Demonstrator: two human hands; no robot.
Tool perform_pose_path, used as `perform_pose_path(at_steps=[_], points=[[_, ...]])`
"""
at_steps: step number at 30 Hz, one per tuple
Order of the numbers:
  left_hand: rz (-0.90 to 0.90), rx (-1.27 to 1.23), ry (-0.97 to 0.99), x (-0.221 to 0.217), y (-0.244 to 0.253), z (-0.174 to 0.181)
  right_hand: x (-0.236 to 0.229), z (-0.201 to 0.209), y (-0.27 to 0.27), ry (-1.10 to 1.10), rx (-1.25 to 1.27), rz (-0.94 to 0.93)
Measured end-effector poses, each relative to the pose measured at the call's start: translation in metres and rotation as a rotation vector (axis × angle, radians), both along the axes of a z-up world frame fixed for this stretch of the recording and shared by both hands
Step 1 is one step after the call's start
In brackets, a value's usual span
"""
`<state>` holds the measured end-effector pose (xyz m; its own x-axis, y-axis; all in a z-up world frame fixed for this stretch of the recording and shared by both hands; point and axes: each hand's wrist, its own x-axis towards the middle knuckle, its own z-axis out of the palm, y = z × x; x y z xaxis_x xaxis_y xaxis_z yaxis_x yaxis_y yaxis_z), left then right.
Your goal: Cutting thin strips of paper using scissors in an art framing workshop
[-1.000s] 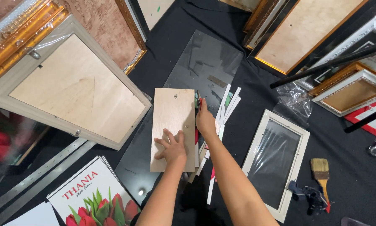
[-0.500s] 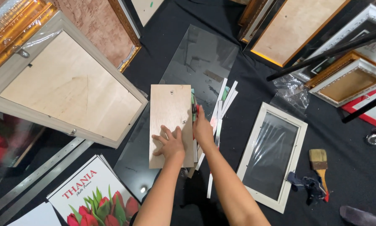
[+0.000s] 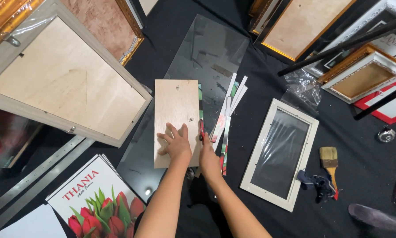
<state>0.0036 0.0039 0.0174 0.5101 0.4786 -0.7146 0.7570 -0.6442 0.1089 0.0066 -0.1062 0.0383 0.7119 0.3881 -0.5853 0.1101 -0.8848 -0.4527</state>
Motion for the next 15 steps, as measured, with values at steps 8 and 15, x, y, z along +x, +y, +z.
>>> perform_pose_path(at_steps=[8, 15], points=[[0.021, -0.016, -0.016, -0.001, -0.001, -0.007, 0.076, 0.017, 0.041, -0.154, 0.167, -0.109], [0.02, -0.035, 0.001, 0.002, 0.001, 0.013, 0.133, -0.039, 0.082, -0.228, 0.136, 0.007]])
